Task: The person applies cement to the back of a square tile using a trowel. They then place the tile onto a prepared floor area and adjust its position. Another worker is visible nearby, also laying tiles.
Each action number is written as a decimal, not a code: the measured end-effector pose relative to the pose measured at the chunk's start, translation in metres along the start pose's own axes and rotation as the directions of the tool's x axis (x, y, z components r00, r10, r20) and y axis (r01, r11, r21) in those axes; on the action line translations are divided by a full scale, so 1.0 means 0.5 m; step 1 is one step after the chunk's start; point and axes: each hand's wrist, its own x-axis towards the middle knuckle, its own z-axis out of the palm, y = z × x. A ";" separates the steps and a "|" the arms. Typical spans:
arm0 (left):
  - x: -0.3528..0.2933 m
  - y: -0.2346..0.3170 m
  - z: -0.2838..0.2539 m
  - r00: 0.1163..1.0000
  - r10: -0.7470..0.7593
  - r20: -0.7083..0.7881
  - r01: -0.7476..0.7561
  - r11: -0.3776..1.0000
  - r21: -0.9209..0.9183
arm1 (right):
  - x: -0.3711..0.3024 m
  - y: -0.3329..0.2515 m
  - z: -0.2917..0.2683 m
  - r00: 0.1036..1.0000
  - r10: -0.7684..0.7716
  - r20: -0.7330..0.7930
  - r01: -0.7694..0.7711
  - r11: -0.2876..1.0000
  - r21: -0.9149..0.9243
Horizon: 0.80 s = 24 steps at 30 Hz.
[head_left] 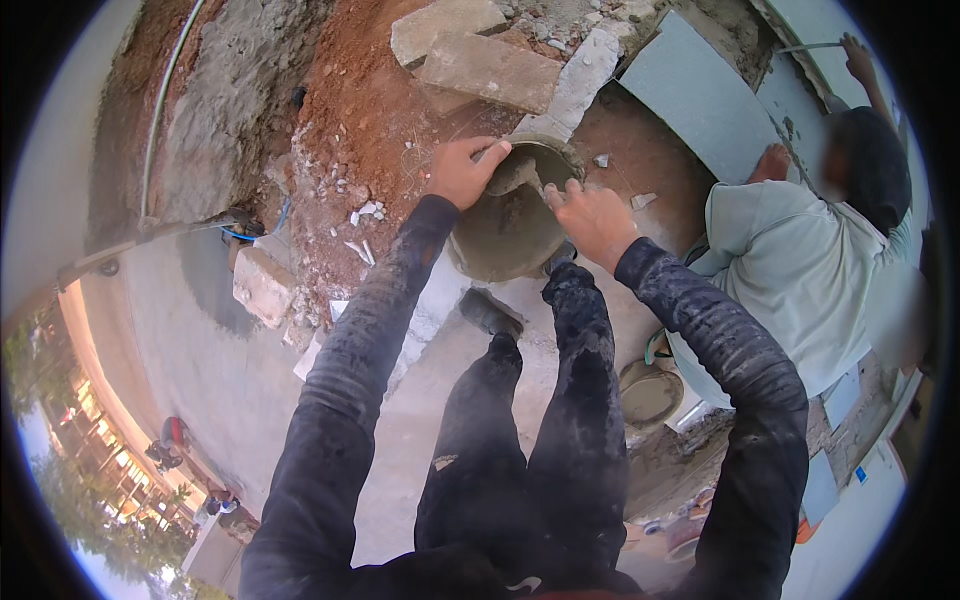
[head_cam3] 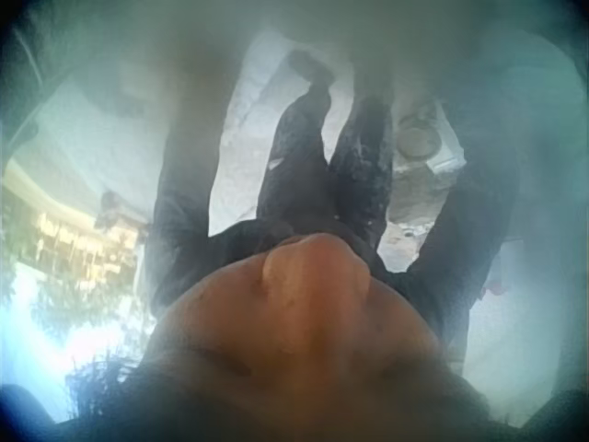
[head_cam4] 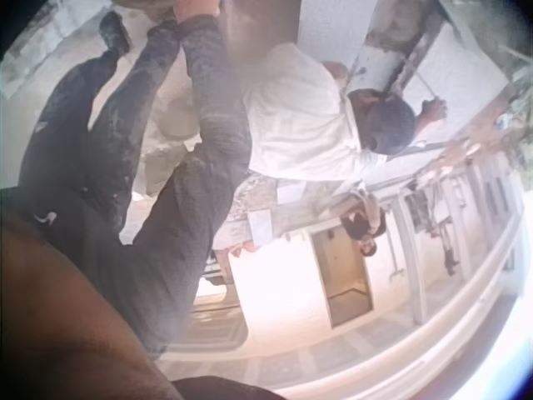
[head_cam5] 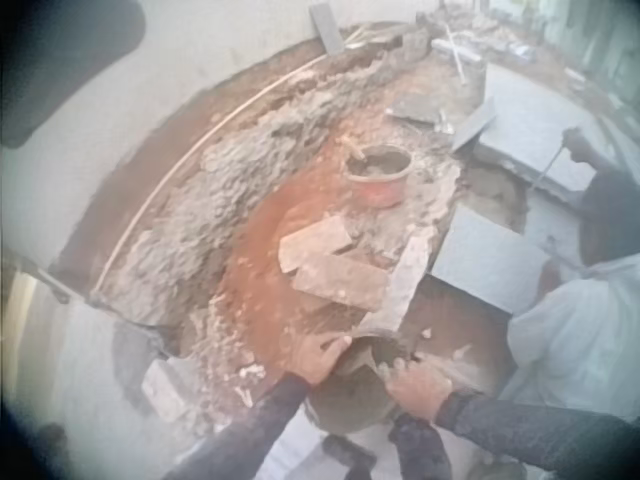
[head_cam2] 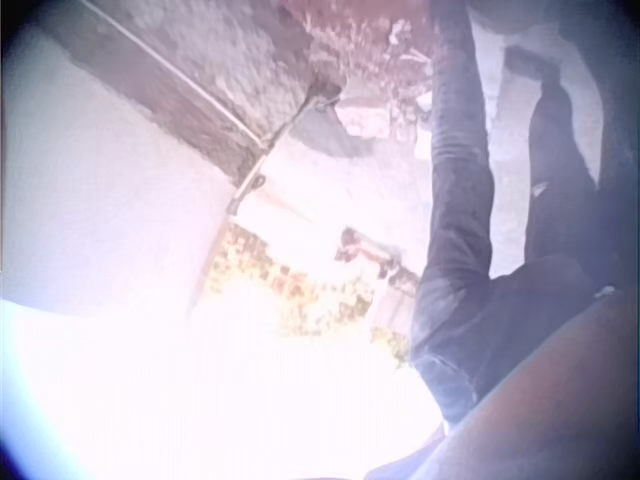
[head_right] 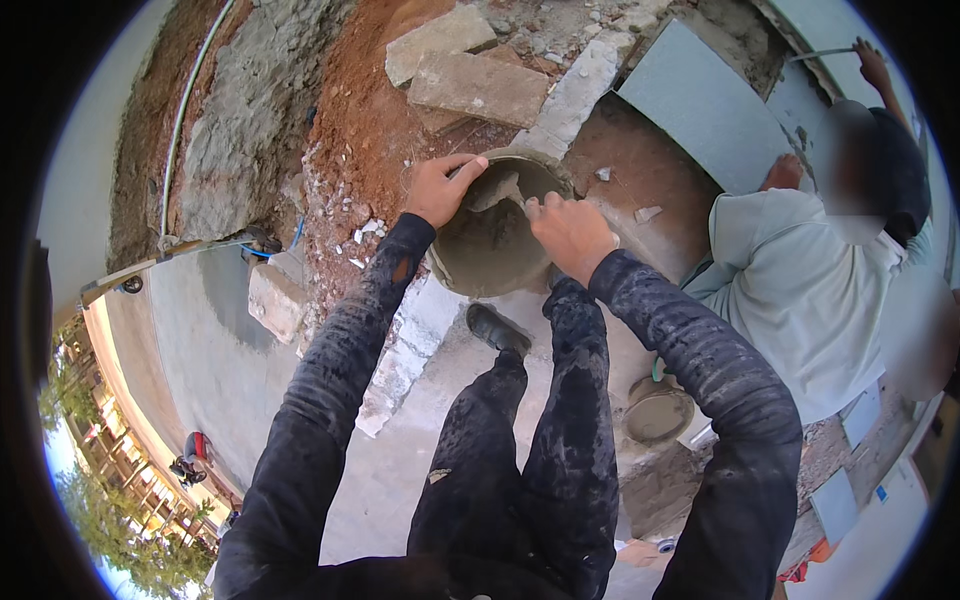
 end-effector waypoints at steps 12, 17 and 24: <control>0.006 0.009 0.024 1.000 0.006 -0.030 -0.007 1.000 -0.016 | -0.050 0.008 0.077 0.978 0.172 0.121 -0.185 0.978 0.101; 0.009 0.008 0.027 0.999 0.037 -0.039 -0.040 0.996 -0.082 | -0.065 0.011 0.108 0.986 0.029 0.162 -0.037 0.998 0.046; 0.005 0.008 0.022 0.999 0.006 -0.044 -0.010 0.996 -0.087 | -0.015 0.008 0.049 0.991 0.103 0.081 -0.110 0.990 0.093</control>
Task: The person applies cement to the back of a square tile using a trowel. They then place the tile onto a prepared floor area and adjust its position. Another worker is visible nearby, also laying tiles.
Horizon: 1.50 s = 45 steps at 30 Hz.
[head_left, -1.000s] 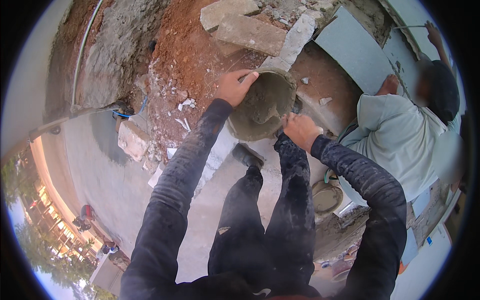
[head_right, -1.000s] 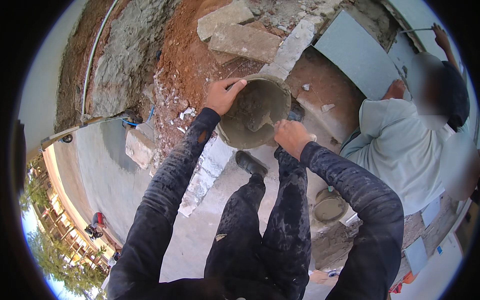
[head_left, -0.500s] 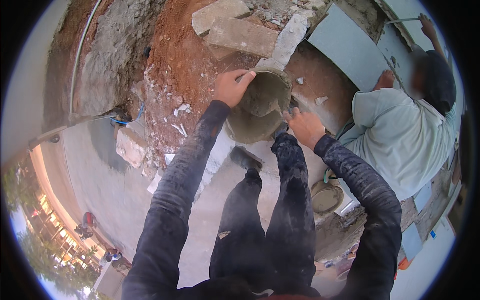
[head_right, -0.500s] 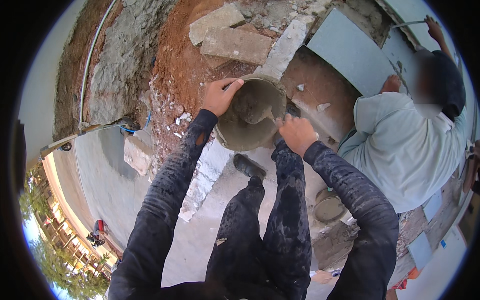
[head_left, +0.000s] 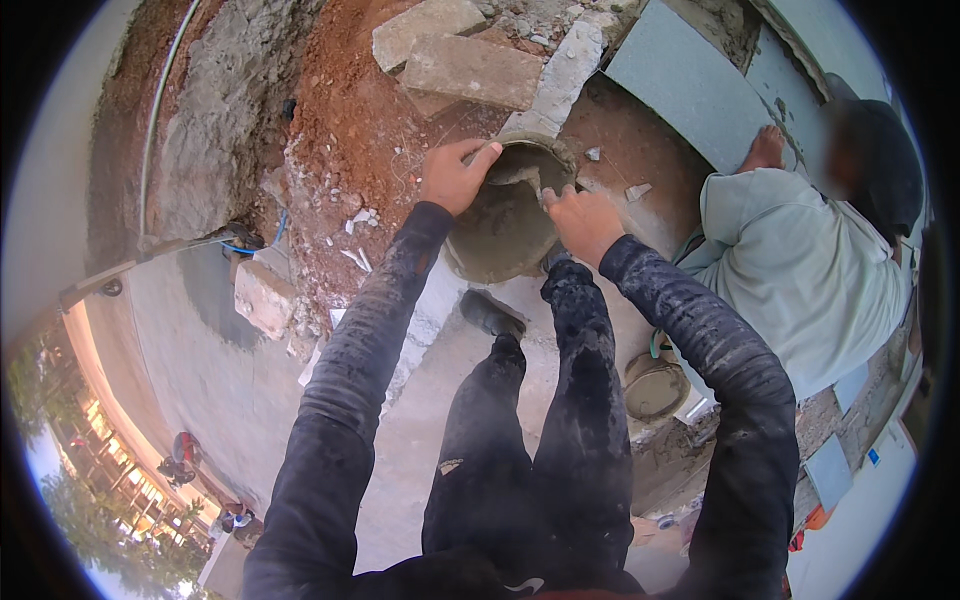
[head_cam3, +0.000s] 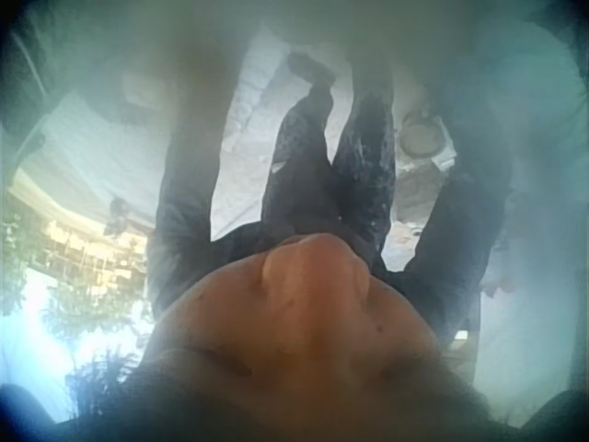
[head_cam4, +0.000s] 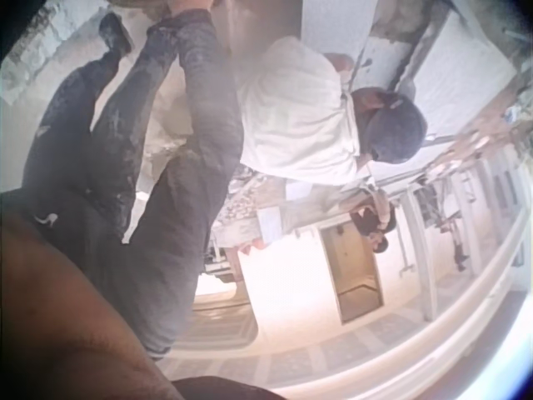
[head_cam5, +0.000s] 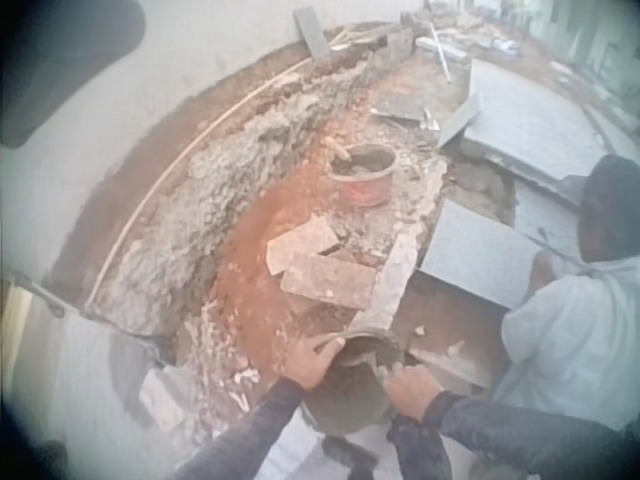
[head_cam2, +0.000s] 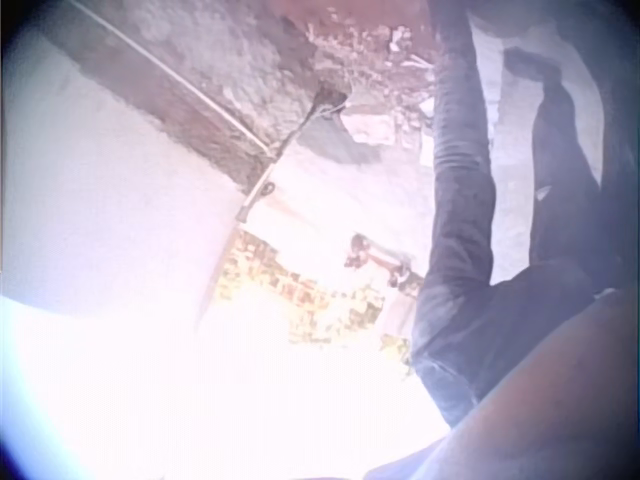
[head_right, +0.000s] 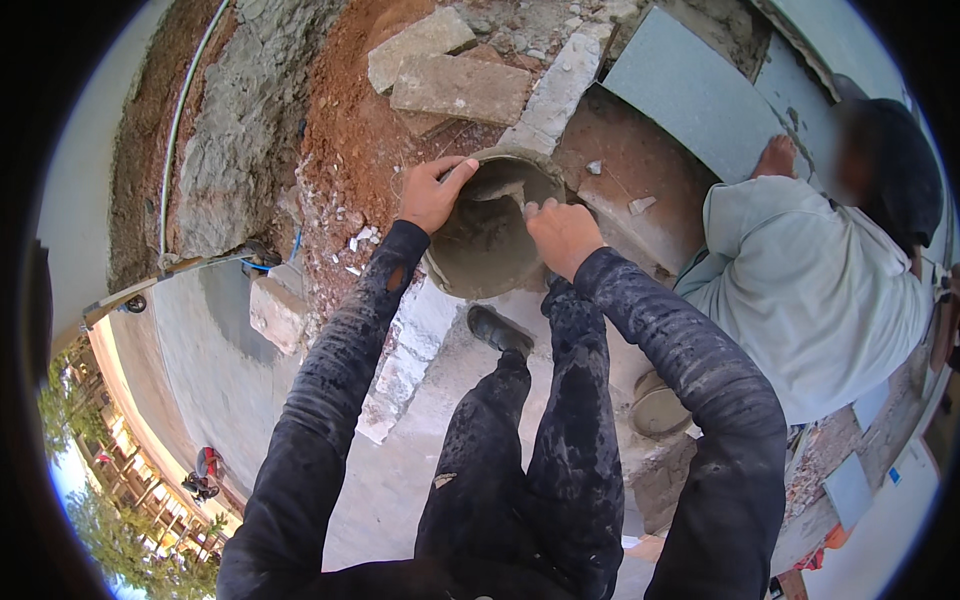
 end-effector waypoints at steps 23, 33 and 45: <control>-0.035 0.033 0.037 0.992 0.111 -0.054 -0.107 0.991 0.076 | 0.005 -0.019 0.024 0.994 0.107 0.008 -0.103 0.972 -0.211; -0.082 0.041 0.061 0.995 0.084 -0.047 -0.082 0.996 0.040 | 0.018 0.042 0.071 0.912 -0.005 0.411 -0.033 0.996 0.086; -0.074 0.007 0.007 0.996 -0.016 -0.086 0.015 1.000 -0.020 | -0.017 -0.013 0.220 0.789 -0.329 0.518 -0.484 0.187 0.855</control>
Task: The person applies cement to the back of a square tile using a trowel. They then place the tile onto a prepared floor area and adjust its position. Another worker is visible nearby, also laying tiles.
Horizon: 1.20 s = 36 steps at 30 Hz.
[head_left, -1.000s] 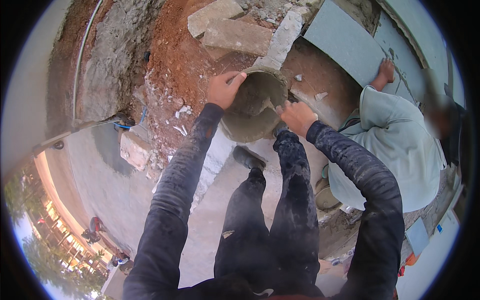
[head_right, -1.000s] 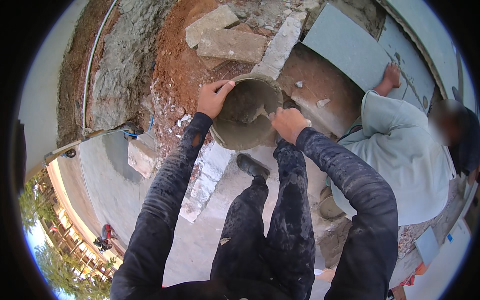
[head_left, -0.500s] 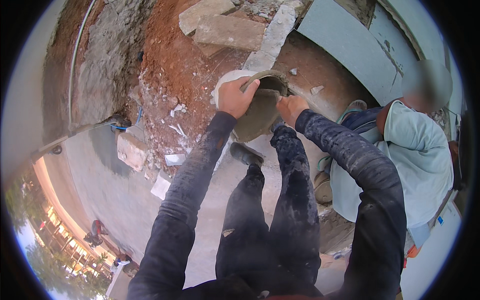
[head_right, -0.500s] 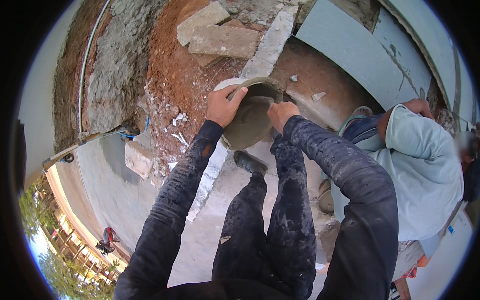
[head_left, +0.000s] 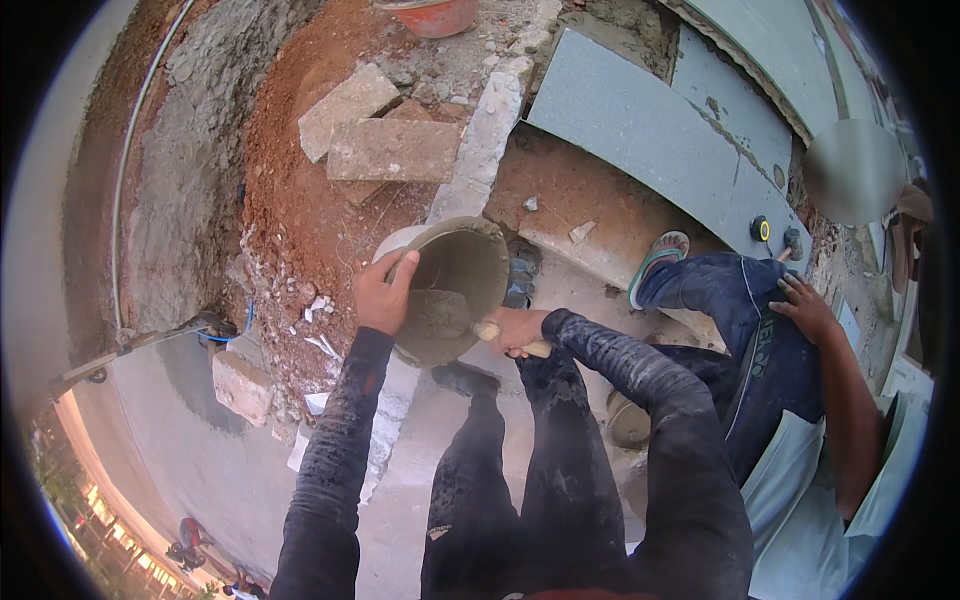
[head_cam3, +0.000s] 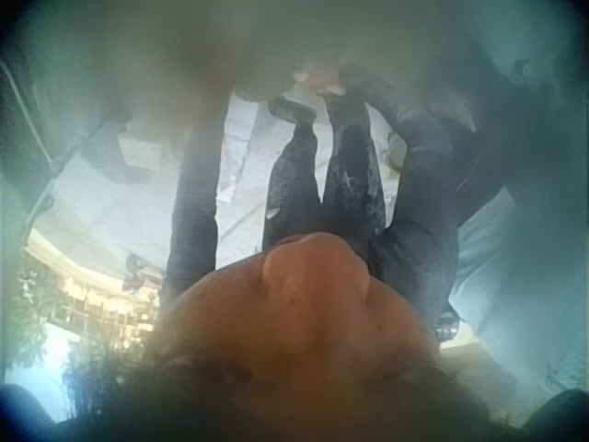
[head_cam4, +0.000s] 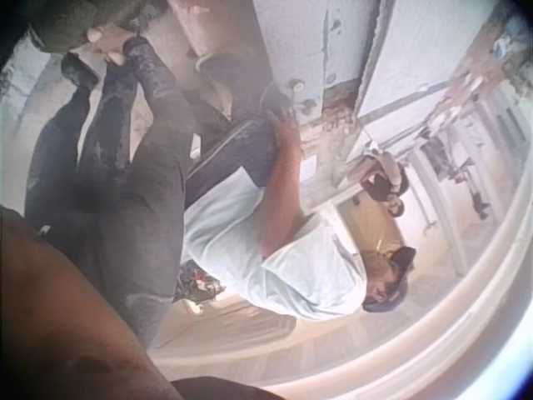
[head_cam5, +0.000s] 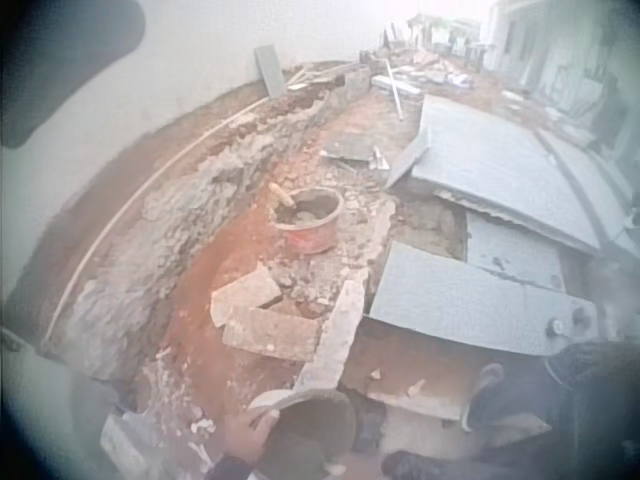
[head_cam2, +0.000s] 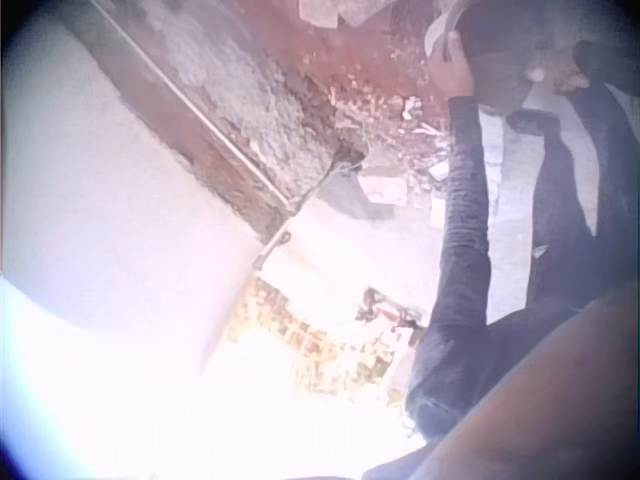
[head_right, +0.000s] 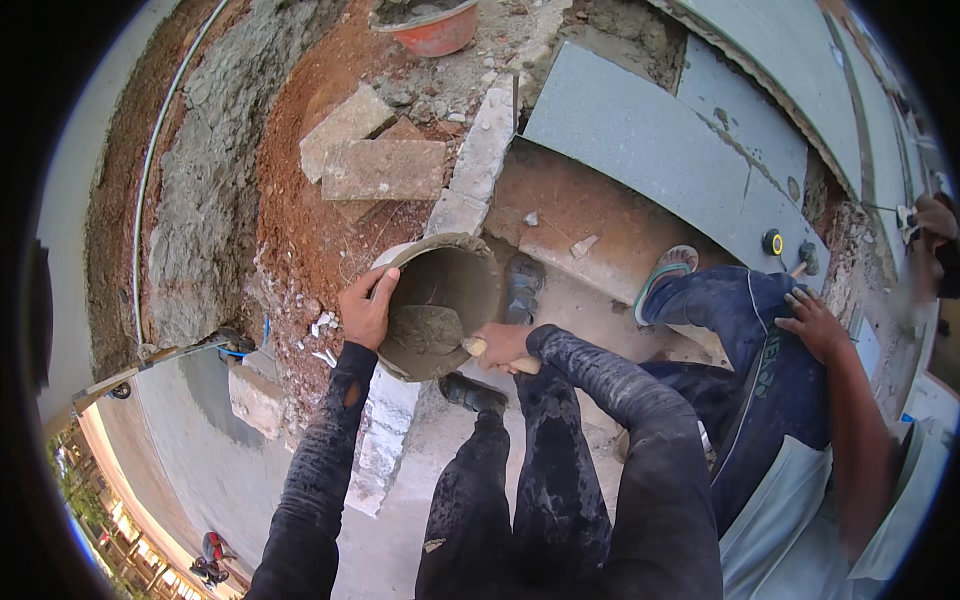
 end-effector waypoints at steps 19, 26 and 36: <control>-0.031 0.059 -0.188 0.880 -0.437 -0.187 0.381 0.883 -0.273 | -0.429 -0.193 -0.355 0.042 -0.226 -0.973 0.436 0.881 -0.186; 0.056 0.218 -0.113 0.885 -0.452 -0.110 0.428 0.884 -0.189 | -0.364 -0.182 -0.815 -0.406 -0.131 -0.904 -0.139 0.987 -0.081; 0.129 0.444 -0.232 0.810 -0.561 -0.170 0.415 0.753 -0.510 | -0.395 -0.096 -0.326 0.106 0.323 -0.940 0.431 0.837 0.336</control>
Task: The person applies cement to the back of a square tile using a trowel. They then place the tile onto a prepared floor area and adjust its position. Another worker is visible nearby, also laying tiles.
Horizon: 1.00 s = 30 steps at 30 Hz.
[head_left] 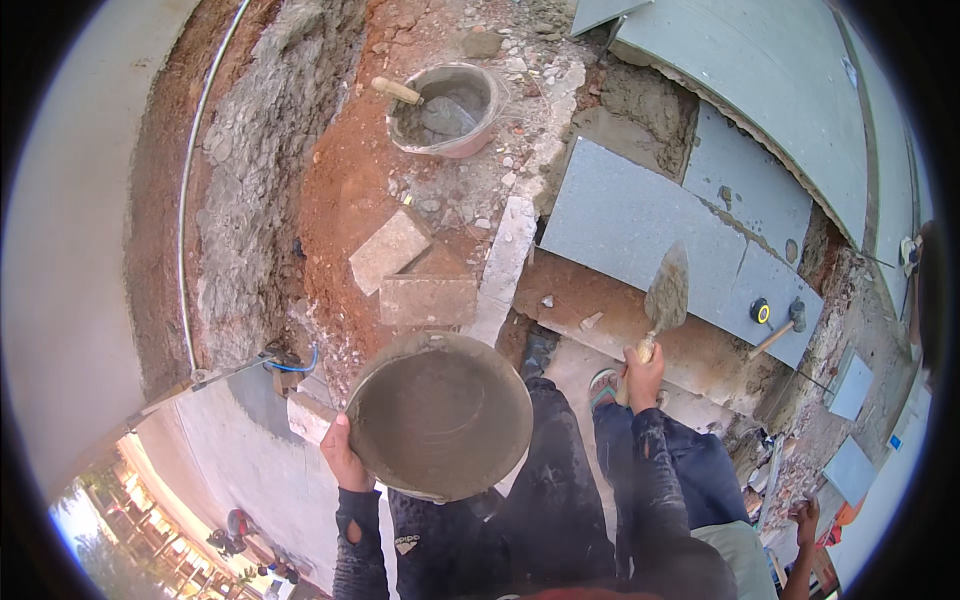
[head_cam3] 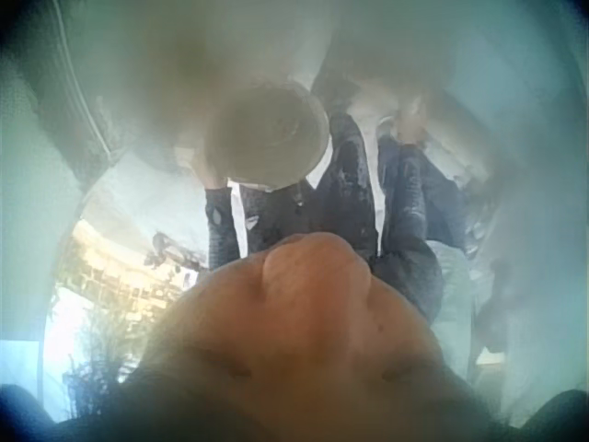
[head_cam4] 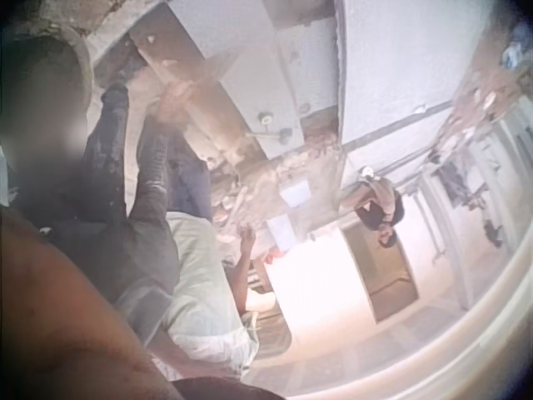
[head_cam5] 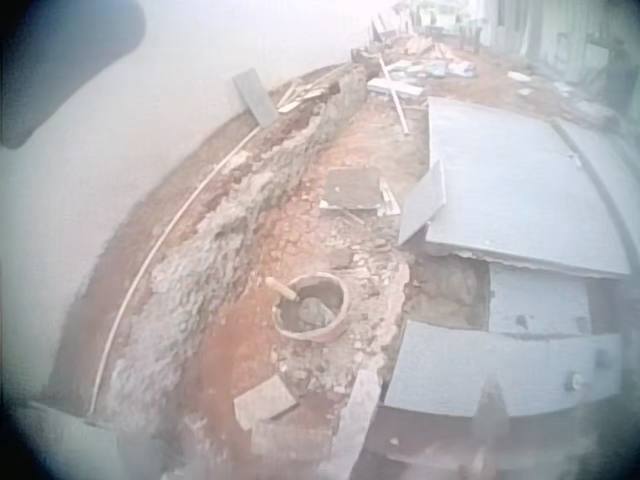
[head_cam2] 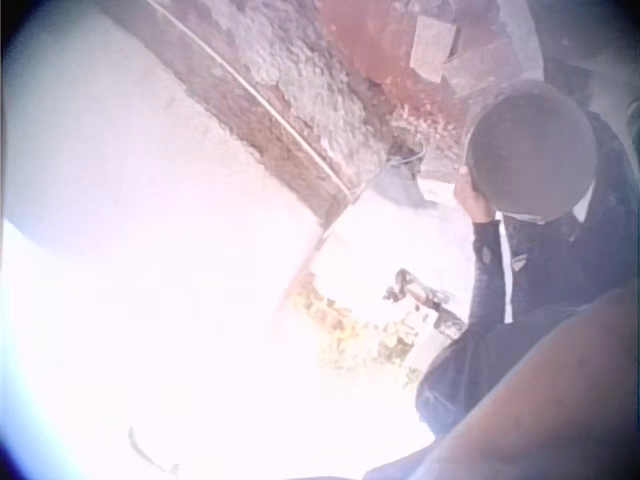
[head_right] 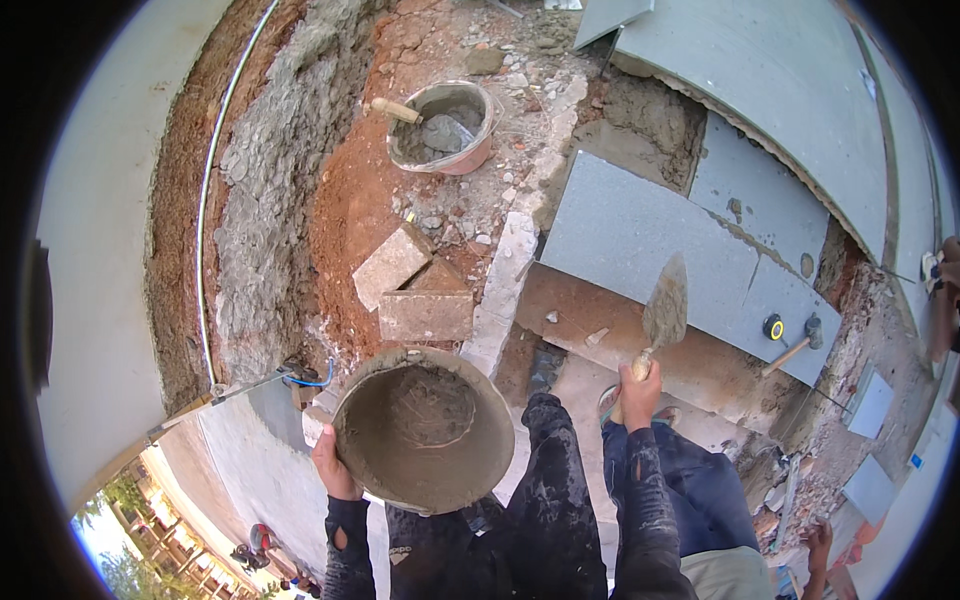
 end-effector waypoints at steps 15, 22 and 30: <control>0.119 -0.086 0.236 0.737 -0.020 0.676 -0.375 0.820 0.432 | -0.327 0.073 0.065 0.851 0.459 -0.255 -0.401 0.882 0.248; 0.243 -0.487 0.352 0.706 -0.051 0.707 -0.402 0.792 0.459 | -0.366 0.090 0.046 0.885 0.268 -0.380 -0.292 0.956 -0.007; 0.372 -0.638 0.475 0.737 -0.104 0.668 -0.375 0.759 0.532 | -0.368 0.036 0.102 0.901 0.329 -0.282 -0.332 0.942 0.037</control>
